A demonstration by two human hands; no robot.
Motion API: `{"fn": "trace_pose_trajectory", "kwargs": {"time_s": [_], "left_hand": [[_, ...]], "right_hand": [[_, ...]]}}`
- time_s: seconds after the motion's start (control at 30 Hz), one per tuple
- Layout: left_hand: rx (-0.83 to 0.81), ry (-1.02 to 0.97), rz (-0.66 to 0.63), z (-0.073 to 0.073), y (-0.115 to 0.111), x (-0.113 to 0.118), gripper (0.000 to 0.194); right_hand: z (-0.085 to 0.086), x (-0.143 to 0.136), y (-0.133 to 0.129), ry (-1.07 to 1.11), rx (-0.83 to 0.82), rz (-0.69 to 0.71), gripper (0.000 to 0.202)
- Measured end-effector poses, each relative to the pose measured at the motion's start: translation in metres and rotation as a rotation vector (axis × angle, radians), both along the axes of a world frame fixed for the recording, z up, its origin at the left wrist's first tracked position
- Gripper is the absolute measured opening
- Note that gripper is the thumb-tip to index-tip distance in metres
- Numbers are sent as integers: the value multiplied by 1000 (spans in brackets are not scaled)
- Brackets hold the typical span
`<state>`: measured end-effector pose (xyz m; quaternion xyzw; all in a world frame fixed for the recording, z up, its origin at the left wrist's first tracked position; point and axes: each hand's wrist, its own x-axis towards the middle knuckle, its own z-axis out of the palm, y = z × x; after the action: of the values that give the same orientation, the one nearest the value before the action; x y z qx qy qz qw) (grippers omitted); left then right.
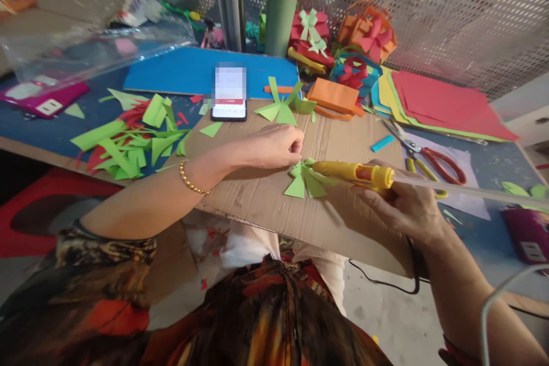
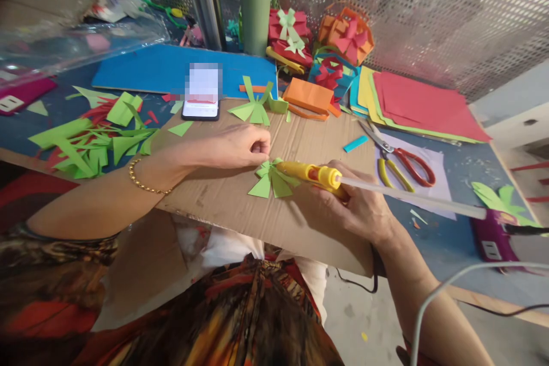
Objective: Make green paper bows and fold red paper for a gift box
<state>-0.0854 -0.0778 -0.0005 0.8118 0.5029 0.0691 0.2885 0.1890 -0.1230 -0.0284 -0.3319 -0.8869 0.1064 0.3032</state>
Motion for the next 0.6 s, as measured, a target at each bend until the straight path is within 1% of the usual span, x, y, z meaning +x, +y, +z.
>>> {"fn": "trace_pose_trajectory", "kwargs": {"time_s": [0.07,0.13,0.27,0.47,0.6], "left_hand": [[0,6,-2,1,-1,0,17],[0,10,-1,3,-1,1,18],[-2,28,6,6,-2,3,19],[2,19,-1,6,-2,3,20],[7,24,1,6,-2,3,19]], "right_hand": [[-1,0,0,5,45,-18,17],[-1,-1,0,5,51,-19,15],[-1,-3,0,2,-12,20,15],[-3,-2,0,-16,-79,-9,12],[-3,-2,0,-7,-128,-23,16]]}}
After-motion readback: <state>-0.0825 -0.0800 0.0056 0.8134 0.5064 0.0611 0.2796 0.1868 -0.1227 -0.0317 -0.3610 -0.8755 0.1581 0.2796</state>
